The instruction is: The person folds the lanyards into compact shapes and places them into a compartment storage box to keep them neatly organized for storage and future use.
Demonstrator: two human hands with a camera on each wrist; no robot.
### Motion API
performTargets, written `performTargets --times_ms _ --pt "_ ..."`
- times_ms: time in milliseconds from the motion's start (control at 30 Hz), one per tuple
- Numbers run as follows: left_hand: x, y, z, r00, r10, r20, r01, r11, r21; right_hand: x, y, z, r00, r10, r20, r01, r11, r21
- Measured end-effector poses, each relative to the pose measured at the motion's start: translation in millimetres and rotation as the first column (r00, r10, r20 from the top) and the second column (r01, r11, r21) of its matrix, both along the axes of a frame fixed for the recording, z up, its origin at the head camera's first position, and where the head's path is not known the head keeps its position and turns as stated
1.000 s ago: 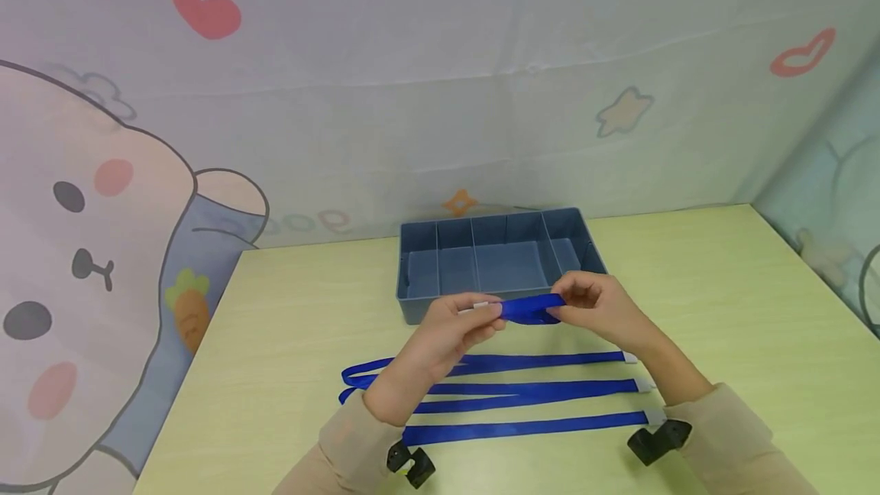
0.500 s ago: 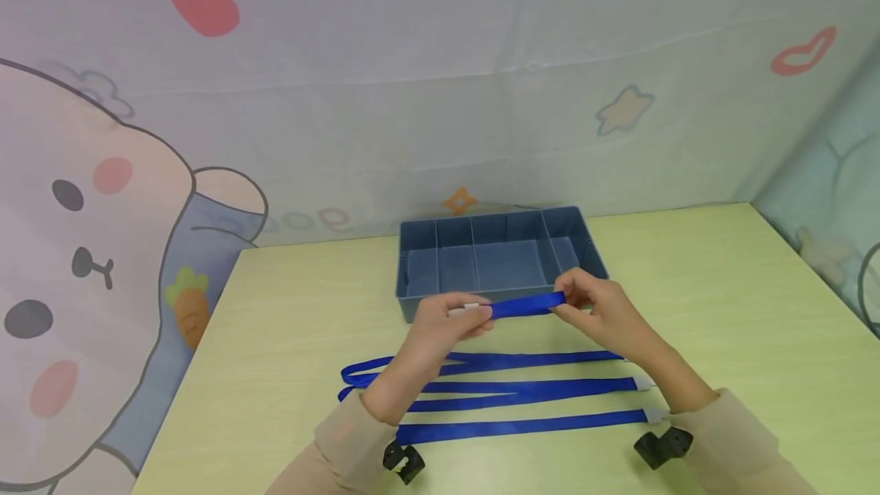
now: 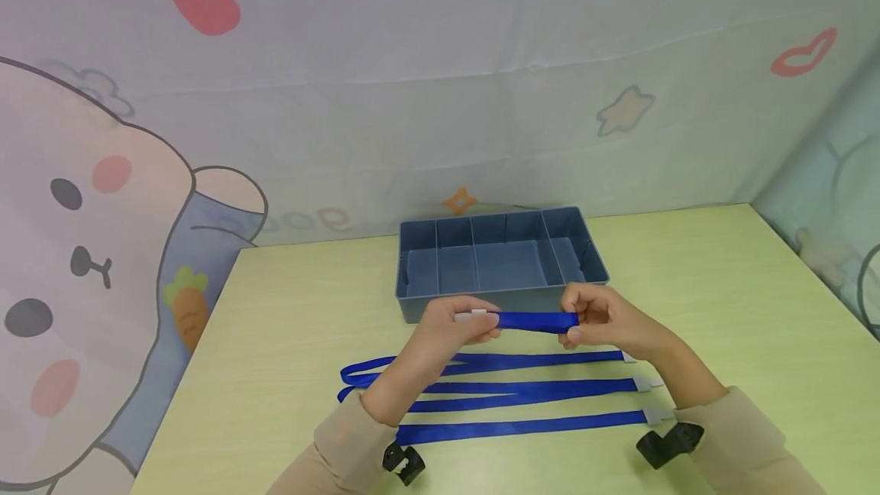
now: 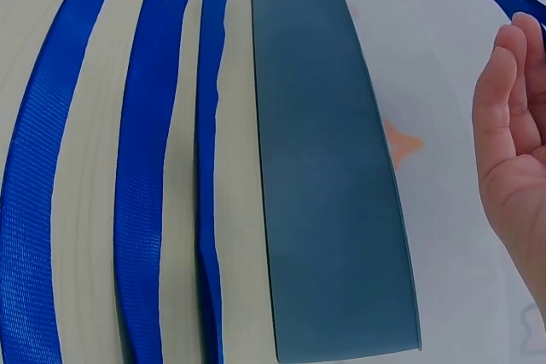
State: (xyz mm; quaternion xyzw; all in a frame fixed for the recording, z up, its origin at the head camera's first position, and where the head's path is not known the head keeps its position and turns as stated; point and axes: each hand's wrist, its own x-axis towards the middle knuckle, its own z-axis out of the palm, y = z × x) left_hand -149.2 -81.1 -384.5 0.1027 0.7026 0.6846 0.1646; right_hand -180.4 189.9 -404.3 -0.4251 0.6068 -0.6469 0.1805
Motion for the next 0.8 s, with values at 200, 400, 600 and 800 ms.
performTargets --times_ms 200,400,600,800 --pt "0.4 -0.2 0.8 1.0 -0.002 -0.013 0.002 1.0 -0.007 -0.4 1 -1.2 0.996 -0.085 0.019 0.085 0.996 0.002" --pt "1.1 -0.6 3.0 1.0 0.015 -0.015 -0.015 1.0 -0.005 1.1 3 0.6 0.975 -0.192 0.11 0.194 0.981 -0.001" --pt "0.6 -0.5 2.8 0.999 0.034 -0.013 -0.034 0.999 -0.01 3.7 5 8.8 0.935 -0.342 0.095 0.315 0.923 0.223" --pt "0.9 -0.2 -0.7 0.999 0.049 -0.012 -0.05 0.997 -0.053 7.2 3 18.4 0.922 -0.386 0.018 0.347 0.847 0.403"
